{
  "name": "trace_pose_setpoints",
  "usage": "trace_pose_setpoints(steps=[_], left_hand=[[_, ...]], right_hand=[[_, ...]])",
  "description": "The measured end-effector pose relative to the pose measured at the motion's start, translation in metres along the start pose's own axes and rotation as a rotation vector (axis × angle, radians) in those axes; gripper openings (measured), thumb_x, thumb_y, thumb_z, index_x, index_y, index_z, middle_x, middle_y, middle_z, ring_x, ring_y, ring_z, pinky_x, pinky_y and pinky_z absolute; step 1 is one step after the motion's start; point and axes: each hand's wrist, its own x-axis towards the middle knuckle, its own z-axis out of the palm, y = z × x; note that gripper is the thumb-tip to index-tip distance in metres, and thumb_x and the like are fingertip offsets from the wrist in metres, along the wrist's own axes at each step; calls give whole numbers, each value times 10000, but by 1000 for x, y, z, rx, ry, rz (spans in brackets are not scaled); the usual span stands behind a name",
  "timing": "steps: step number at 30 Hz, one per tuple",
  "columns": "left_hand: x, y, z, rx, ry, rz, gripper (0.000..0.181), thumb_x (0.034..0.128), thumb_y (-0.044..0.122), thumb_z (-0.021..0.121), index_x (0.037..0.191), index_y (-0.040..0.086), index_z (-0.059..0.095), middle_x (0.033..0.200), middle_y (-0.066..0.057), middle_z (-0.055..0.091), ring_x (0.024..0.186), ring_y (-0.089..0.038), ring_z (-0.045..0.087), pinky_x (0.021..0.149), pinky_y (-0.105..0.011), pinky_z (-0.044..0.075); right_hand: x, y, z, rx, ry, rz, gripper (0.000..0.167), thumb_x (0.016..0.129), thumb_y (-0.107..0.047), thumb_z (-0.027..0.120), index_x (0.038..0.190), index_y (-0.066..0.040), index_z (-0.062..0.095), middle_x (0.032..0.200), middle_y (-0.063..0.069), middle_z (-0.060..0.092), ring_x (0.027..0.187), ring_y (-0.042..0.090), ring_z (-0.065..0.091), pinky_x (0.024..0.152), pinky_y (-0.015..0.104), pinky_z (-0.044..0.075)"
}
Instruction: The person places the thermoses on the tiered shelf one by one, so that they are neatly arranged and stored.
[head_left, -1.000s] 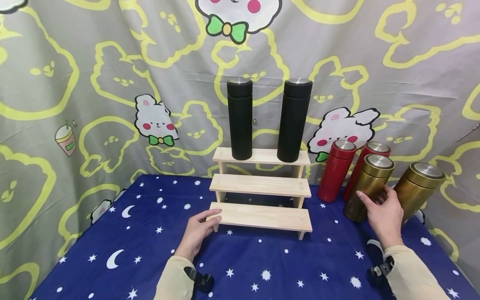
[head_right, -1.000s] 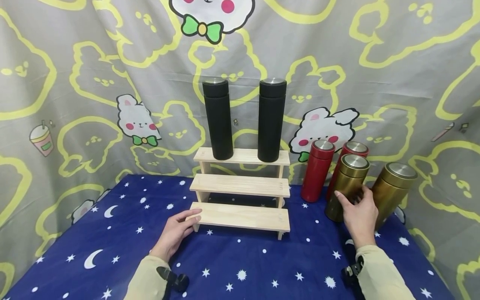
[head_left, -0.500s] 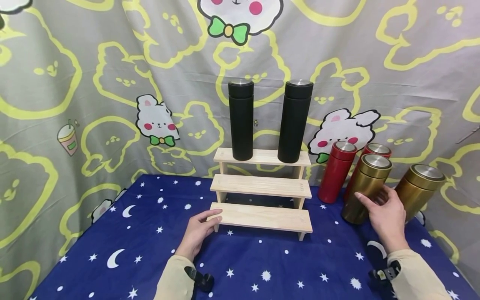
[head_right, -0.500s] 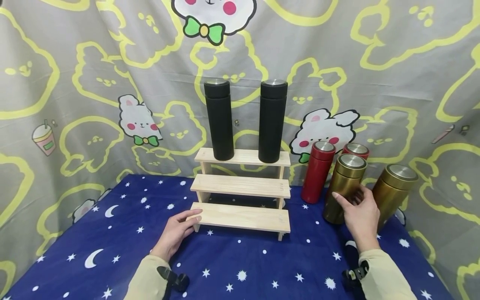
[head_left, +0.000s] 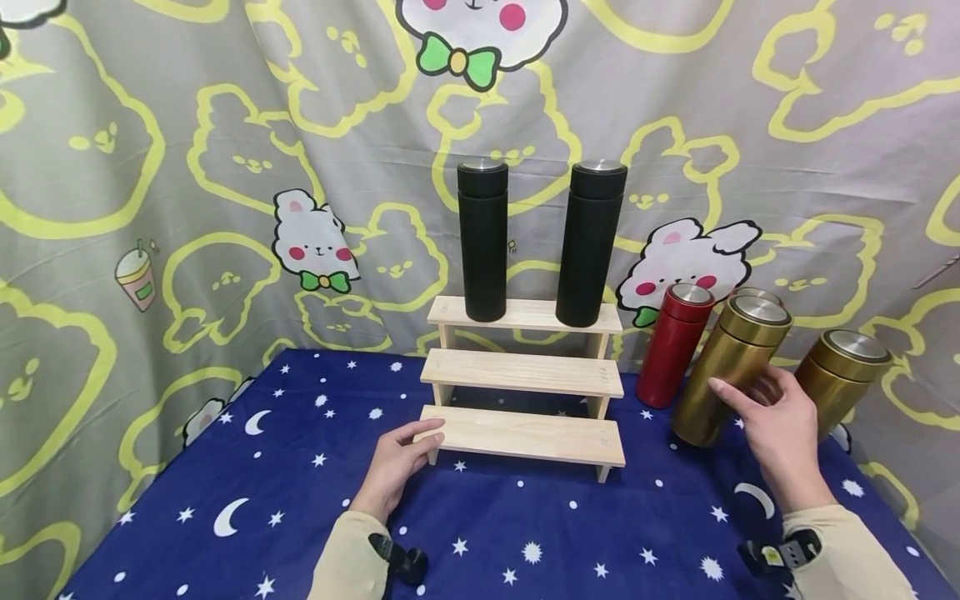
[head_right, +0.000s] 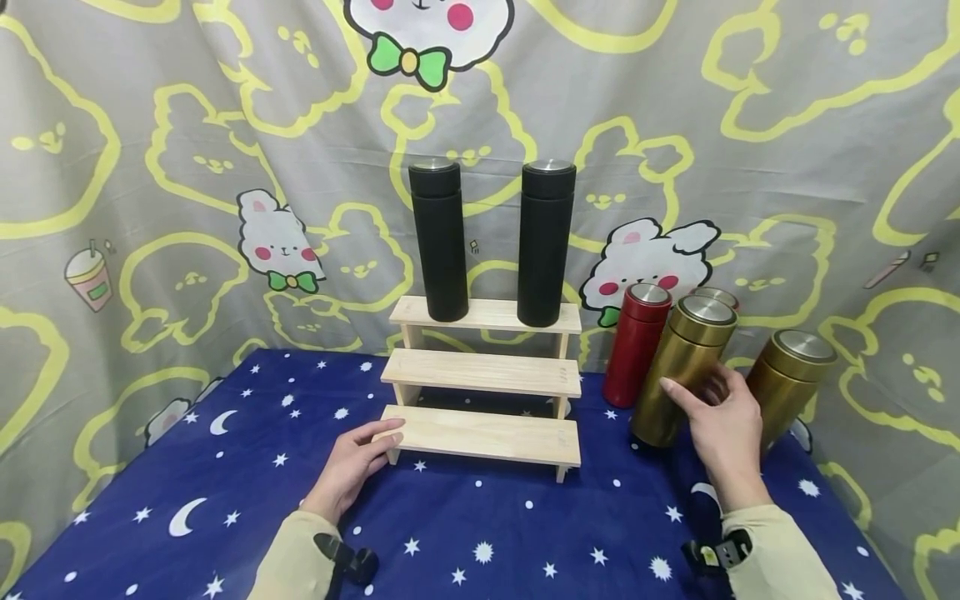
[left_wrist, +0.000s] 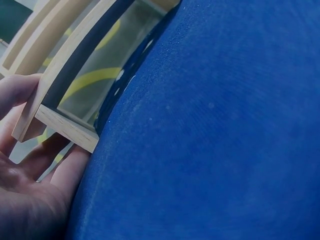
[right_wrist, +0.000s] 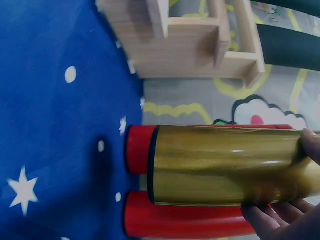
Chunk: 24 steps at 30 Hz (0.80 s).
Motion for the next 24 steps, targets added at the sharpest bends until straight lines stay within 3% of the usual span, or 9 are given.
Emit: trace_pose_setpoints(steps=[7, 13, 19, 22, 24], left_hand=[[-1, 1, 0, 8, 9, 0, 306, 840, 114, 779, 1124, 10, 732, 1270, -196, 587, 959, -191, 636, 811, -319, 522], [0, 0, 0, 6, 7, 1, 306, 838, 109, 779, 1121, 2, 729, 1277, -205, 579, 977, -204, 635, 819, -323, 521], [1, -1, 0, 0, 4, 5, 307, 837, 106, 780, 1122, 3, 730, 1290, -211, 573, 998, -214, 636, 830, -330, 519], [1, -1, 0, -4, 3, 6, 307, 837, 105, 781, 1122, 2, 730, 1289, -211, 575, 996, -212, 638, 829, -330, 520], [2, -1, 0, -3, 3, 6, 306, 837, 105, 781, 1121, 2, 731, 1287, -211, 576, 991, -211, 639, 826, -328, 521]], right_hand=[[-8, -16, -1, 14, -45, -44, 873, 869, -407, 741, 1553, -115, 284, 1519, 185, 366, 1339, 346, 397, 1048, 398, 365], [-14, -28, 0, 0, -59, -87, 840, 870, -396, 745, 1536, -102, 324, 1480, 191, 420, 1282, 295, 459, 978, 265, 424], [-17, -40, 2, -14, -66, -103, 844, 876, -420, 731, 1528, -76, 320, 1472, 202, 424, 1271, 338, 445, 1021, 395, 404], [-19, -45, 3, -14, -72, -118, 838, 876, -414, 733, 1526, -79, 325, 1462, 204, 433, 1253, 322, 456, 994, 342, 428], [-20, -48, 3, -10, -71, -137, 821, 871, -395, 746, 1516, -81, 347, 1440, 195, 457, 1207, 252, 489, 932, 245, 450]])
